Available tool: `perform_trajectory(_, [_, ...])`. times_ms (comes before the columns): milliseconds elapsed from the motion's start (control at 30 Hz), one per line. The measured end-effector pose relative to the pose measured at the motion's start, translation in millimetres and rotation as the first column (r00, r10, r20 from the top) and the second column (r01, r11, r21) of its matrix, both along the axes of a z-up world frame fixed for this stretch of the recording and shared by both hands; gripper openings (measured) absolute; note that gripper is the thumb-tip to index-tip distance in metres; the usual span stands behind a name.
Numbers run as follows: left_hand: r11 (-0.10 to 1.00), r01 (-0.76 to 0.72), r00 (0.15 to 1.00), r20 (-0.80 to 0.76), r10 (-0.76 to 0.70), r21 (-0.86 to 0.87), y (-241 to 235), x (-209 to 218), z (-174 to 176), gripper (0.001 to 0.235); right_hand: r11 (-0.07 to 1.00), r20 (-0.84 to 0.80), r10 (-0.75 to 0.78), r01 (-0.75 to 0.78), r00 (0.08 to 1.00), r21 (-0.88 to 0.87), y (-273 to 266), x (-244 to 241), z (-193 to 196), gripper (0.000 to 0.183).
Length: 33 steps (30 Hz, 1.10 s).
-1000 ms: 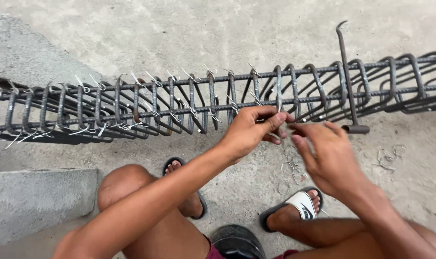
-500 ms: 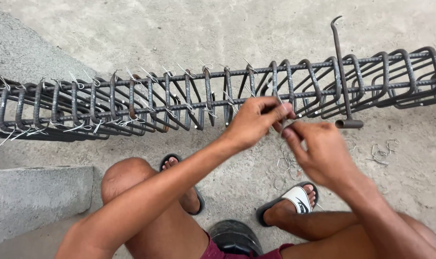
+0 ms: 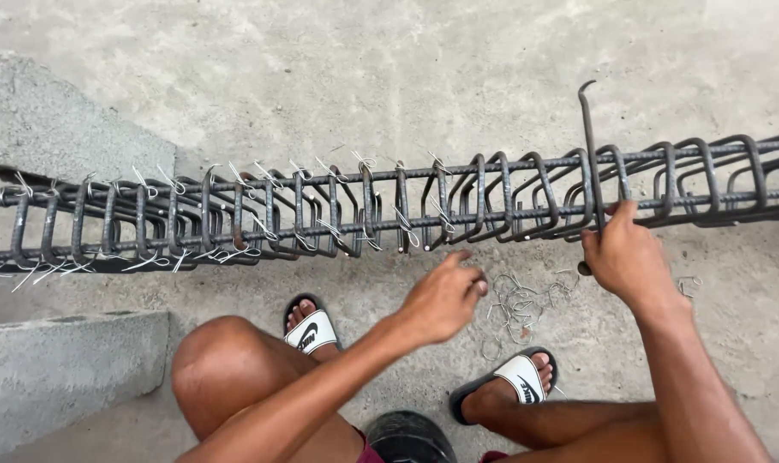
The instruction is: Tying steel rebar intersections using wire and a manual hook tool
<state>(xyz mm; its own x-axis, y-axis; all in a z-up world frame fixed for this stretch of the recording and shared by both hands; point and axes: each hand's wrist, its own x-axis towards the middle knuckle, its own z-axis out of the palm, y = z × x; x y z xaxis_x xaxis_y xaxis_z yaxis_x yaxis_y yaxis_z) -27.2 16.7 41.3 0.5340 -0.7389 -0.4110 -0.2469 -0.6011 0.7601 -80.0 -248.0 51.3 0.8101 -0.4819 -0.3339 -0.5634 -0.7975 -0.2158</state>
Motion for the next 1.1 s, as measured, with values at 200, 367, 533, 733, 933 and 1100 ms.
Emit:
perform_trajectory(200, [0.973, -0.175, 0.972, 0.129, 0.194, -0.148, -15.3, 4.5, -19.5, 0.026, 0.934, 0.158, -0.224, 0.165, 0.962, 0.316, 29.4, 20.1, 52.6, 0.060])
perform_trajectory(367, [0.930, -0.211, 0.944, 0.184, 0.274, -0.302, -25.8, 7.8, -30.1, 0.018, 0.805, 0.209, -0.272, 0.103, 0.939, 0.585, 37.1, 19.9, 43.2, 0.064])
perform_trajectory(533, [0.957, -0.203, 0.966, 0.120, 0.230, -0.208, -24.8, 11.0, -64.5, 0.022, 0.737, 0.229, -0.149, -0.046, 0.962, 0.674, 51.9, 29.9, 28.5, 0.059])
perform_trajectory(733, [0.960, -0.138, 0.970, 0.165, 0.181, -0.244, -19.0, 13.0, -44.0, 0.019, 0.514, 0.162, -0.266, -0.002, 0.950, 0.858, 41.0, 37.5, 15.8, 0.058])
perform_trajectory(933, [0.946, -0.174, 0.970, 0.118, 0.213, -0.274, -23.4, 15.9, -57.2, 0.019, 0.630, 0.181, -0.135, -0.057, 0.974, 0.774, 53.2, 36.9, 29.2, 0.058])
perform_trajectory(1100, [0.883, -0.226, 0.964, 0.038, 0.264, -0.410, -26.0, 16.8, -57.9, 0.017, 0.676, 0.256, -0.150, -0.090, 0.955, 0.731, 56.5, 35.1, 25.0, 0.059])
